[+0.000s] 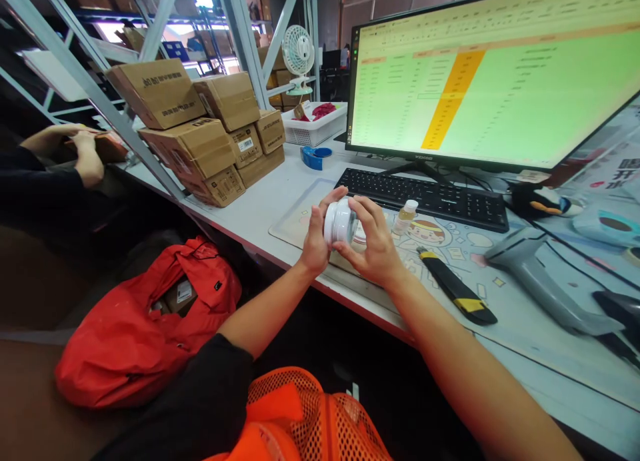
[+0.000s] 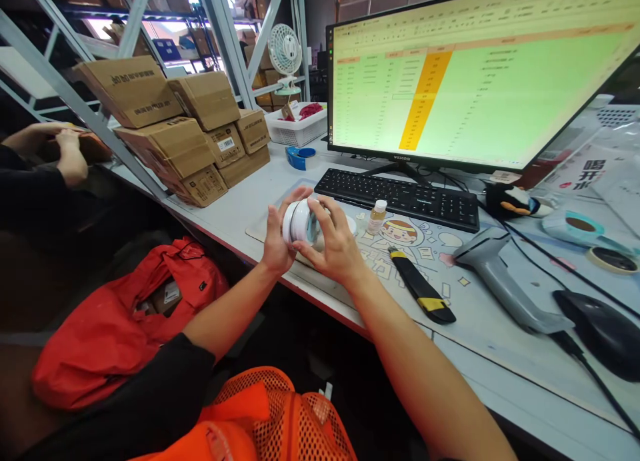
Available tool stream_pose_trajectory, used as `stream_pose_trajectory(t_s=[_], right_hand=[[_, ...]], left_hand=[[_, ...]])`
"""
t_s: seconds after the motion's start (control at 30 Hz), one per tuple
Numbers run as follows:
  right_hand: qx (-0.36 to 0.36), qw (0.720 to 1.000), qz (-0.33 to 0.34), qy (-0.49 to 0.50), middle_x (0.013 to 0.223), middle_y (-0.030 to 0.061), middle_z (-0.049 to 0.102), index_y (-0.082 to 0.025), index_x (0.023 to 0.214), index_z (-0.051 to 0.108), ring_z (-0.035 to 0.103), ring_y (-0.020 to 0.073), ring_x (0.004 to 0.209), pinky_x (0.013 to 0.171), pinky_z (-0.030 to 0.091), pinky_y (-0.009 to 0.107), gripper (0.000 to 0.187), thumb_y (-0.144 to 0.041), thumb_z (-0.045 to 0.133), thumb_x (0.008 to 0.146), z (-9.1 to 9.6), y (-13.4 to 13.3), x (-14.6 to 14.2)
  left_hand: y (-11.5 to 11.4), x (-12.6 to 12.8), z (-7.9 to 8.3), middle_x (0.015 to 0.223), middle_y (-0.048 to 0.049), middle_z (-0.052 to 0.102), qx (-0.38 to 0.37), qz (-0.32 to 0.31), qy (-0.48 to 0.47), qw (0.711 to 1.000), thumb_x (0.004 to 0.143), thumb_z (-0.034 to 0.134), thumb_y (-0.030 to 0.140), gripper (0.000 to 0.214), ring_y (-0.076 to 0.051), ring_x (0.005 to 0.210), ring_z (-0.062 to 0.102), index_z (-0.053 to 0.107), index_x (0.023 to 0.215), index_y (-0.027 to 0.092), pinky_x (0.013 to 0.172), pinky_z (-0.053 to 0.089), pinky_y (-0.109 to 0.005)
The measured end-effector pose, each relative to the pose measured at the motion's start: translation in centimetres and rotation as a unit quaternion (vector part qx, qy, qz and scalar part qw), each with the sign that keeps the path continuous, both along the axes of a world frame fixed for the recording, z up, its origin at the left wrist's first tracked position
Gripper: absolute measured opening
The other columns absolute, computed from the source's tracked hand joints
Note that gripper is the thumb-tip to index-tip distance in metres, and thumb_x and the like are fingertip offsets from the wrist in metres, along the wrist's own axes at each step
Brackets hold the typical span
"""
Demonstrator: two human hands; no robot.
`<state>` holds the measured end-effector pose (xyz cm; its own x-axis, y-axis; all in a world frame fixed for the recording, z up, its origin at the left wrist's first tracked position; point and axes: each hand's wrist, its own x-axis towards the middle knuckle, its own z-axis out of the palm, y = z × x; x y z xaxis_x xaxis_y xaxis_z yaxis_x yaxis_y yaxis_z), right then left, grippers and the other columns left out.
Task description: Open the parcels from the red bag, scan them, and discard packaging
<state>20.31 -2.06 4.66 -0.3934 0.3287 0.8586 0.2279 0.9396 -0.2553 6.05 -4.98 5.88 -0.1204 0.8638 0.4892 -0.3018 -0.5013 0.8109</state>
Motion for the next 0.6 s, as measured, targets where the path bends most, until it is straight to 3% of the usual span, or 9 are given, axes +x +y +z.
stream_pose_trajectory(t_s=[0.1,0.2,0.37,0.5,0.6], right_hand=[[0.031,0.999,0.015,-0.007,0.155,0.0175,0.040,-0.031,0.165,0.030,0.044,0.0386,0.143,0.116,0.045,0.062,0.078,-0.053,0.068,0.101,0.1,-0.3,-0.2],[0.050,0.998,0.027,-0.006,0.156,0.0174,0.039,-0.032,0.166,0.028,0.043,0.0389,0.144,0.117,0.045,0.062,0.081,-0.054,0.069,0.100,0.3,-0.5,-0.2],[0.041,0.997,0.064,0.028,0.157,0.0165,0.040,-0.032,0.166,0.031,0.044,0.0392,0.144,0.115,0.048,0.061,0.081,-0.059,0.069,0.099,0.4,-0.9,-0.2],[-0.108,0.980,0.131,0.106,0.152,0.0138,0.048,-0.031,0.161,0.039,0.051,0.0356,0.138,0.101,0.060,0.048,0.072,-0.067,0.060,0.101,0.4,-1.4,-0.5],[-0.224,0.955,0.143,0.133,0.143,0.0130,0.059,-0.025,0.149,0.053,0.057,0.0339,0.132,0.103,0.058,0.045,0.068,-0.075,0.045,0.104,0.3,-1.4,-0.7]], left_hand=[[0.2,0.1,-0.4,0.157,-0.0052,0.054,0.039,-0.025,-0.005,0.999,0.105,0.030,0.068,0.060,-0.027,0.154,0.041,0.061,0.139,0.029,0.130,0.030,-0.048],[-0.1,0.1,-0.3,0.163,-0.0040,0.047,0.072,-0.072,-0.003,0.995,0.106,0.025,0.068,0.064,-0.029,0.156,0.037,0.055,0.148,0.030,0.132,0.026,-0.051],[-0.5,-0.3,0.1,0.172,0.0000,0.032,0.194,-0.018,0.128,0.973,0.104,0.028,0.071,0.067,-0.031,0.161,0.023,0.042,0.159,0.036,0.134,0.017,-0.053],[0.0,-1.1,0.6,0.175,-0.0015,0.024,0.304,0.065,0.279,0.909,0.101,0.030,0.075,0.072,-0.035,0.162,0.021,0.033,0.163,0.038,0.131,0.021,-0.060],[0.5,-1.5,0.9,0.176,-0.0025,0.022,0.357,0.113,0.357,0.856,0.102,0.034,0.071,0.070,-0.035,0.160,0.026,0.029,0.165,0.039,0.128,0.028,-0.060]])
